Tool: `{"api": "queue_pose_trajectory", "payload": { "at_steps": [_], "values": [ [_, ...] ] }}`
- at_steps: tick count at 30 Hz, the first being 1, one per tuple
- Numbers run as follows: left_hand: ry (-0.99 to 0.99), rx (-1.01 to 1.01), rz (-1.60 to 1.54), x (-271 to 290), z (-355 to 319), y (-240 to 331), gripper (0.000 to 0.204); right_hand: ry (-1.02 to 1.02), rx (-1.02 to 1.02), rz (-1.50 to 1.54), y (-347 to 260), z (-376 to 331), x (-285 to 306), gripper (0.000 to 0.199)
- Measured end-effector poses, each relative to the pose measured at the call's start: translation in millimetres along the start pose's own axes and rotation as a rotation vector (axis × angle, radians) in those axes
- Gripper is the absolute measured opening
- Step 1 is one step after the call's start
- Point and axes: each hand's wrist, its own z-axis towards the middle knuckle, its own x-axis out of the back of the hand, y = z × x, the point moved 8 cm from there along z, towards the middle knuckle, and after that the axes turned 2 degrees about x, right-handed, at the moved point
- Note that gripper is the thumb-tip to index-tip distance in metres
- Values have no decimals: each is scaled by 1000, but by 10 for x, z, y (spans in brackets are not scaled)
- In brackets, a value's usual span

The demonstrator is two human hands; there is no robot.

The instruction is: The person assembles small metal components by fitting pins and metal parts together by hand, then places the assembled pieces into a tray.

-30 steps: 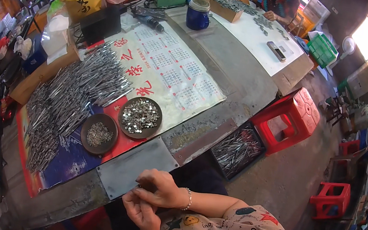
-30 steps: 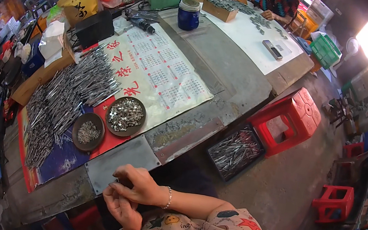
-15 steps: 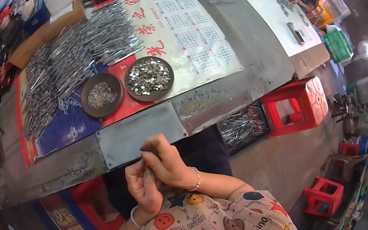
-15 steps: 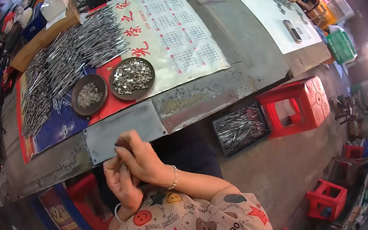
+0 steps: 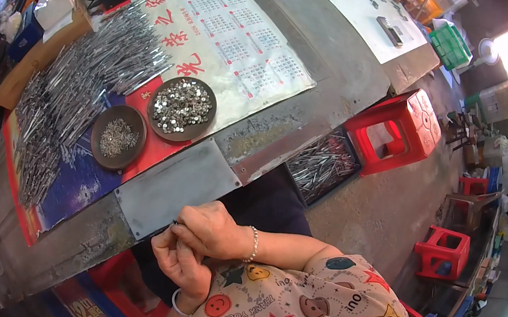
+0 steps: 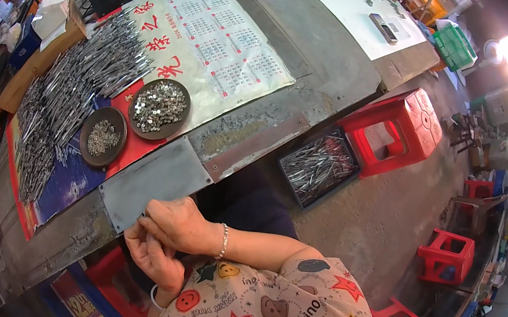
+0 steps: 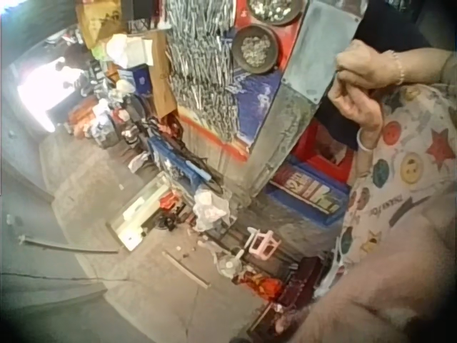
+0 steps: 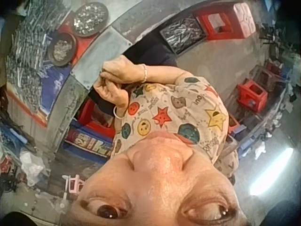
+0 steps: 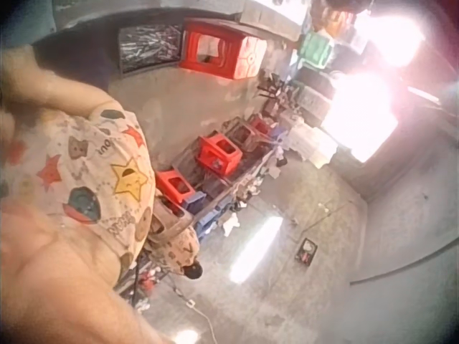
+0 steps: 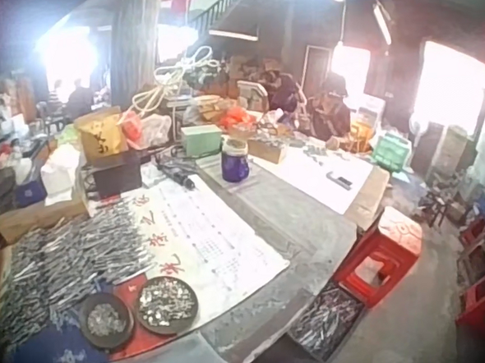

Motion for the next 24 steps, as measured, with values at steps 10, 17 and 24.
{"api": "queue_pose_trajectory", "payload": {
  "at_steps": [10, 17, 24],
  "values": [
    [-43, -87, -15, 53, 14, 30, 26, 72, 63, 56, -38, 69, 87, 16],
    [-8, -109, 41, 20, 41, -3, 15, -82, -130, -42, -14, 81, -56, 12],
    [-106, -158, 15, 38, 22, 148, 18, -6, -190, 316, 5, 38, -24, 11]
  ]
}}
